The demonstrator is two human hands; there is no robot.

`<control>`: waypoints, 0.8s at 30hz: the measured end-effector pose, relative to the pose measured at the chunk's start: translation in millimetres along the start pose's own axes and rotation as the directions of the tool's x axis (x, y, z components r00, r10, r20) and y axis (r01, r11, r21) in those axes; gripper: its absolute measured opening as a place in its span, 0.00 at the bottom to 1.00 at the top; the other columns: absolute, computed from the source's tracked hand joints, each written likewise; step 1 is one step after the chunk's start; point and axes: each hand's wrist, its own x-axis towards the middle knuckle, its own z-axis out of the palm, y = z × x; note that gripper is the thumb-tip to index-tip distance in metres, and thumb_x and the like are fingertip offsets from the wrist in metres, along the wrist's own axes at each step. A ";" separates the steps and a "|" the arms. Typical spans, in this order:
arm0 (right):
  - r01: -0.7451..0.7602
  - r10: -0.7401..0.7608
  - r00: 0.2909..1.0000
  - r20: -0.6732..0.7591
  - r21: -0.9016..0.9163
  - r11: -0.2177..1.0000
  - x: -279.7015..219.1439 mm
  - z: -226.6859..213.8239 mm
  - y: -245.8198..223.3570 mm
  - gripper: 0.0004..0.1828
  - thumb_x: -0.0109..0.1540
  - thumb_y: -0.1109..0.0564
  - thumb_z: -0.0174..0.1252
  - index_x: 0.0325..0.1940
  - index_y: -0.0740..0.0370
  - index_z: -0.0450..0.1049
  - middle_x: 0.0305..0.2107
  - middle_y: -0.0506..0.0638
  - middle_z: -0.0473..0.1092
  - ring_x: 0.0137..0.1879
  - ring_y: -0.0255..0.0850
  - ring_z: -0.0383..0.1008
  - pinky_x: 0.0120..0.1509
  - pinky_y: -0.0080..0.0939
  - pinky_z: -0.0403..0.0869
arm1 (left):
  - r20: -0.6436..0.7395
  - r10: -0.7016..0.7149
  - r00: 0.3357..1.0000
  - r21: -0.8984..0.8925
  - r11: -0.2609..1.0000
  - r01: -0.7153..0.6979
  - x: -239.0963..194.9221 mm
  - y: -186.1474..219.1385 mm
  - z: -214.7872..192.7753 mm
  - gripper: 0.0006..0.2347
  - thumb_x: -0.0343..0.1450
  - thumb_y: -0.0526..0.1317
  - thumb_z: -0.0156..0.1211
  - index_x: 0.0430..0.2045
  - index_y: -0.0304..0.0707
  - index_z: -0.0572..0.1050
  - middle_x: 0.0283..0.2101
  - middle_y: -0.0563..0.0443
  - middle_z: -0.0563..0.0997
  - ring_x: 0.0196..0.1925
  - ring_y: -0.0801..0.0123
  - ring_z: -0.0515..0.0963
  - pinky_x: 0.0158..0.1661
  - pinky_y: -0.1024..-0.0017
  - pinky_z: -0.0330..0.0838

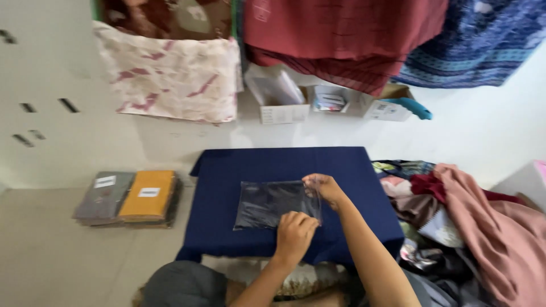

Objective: The person uses a lint roller on a dark blue garment, then folds it neatly. They place the folded garment into a clear plastic bag, seal it, and affix a label to the package.

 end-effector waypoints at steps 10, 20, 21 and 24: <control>0.202 -0.220 0.872 -0.438 -0.087 0.975 -8.3 -95.7 12.5 0.21 0.65 0.68 0.47 0.61 0.63 0.74 0.43 0.58 0.79 0.37 0.42 0.79 0.41 0.38 0.77 | 0.261 0.128 0.957 -0.179 0.980 -0.083 15.7 -12.2 20.8 0.17 0.72 0.47 0.64 0.50 0.36 0.81 0.57 0.39 0.80 0.60 0.48 0.77 0.64 0.50 0.61; 0.113 -0.379 0.924 0.048 -0.982 0.151 -72.7 34.6 4.4 0.30 0.72 0.38 0.40 0.77 0.47 0.59 0.70 0.53 0.60 0.77 0.54 0.55 0.79 0.69 0.49 | 0.430 -0.396 0.811 0.282 0.913 0.296 19.7 -86.3 -26.8 0.26 0.76 0.56 0.49 0.65 0.38 0.66 0.69 0.32 0.65 0.71 0.34 0.61 0.66 0.44 0.57; 0.079 -0.343 0.939 0.034 -0.990 0.119 -75.0 35.8 3.1 0.33 0.72 0.37 0.38 0.79 0.49 0.55 0.73 0.55 0.56 0.79 0.56 0.51 0.79 0.73 0.44 | 0.510 -0.419 0.751 0.294 0.906 0.305 21.6 -82.4 -26.6 0.29 0.77 0.56 0.46 0.69 0.37 0.62 0.72 0.31 0.60 0.74 0.31 0.56 0.69 0.43 0.53; 0.022 -0.230 0.973 -0.022 -0.982 0.188 -81.8 42.6 -7.5 0.36 0.72 0.33 0.36 0.80 0.49 0.50 0.76 0.53 0.48 0.81 0.56 0.44 0.79 0.75 0.41 | 0.587 -0.444 0.676 0.299 0.896 0.329 20.5 -87.2 -31.6 0.30 0.77 0.60 0.42 0.72 0.42 0.56 0.75 0.37 0.55 0.76 0.37 0.51 0.70 0.41 0.47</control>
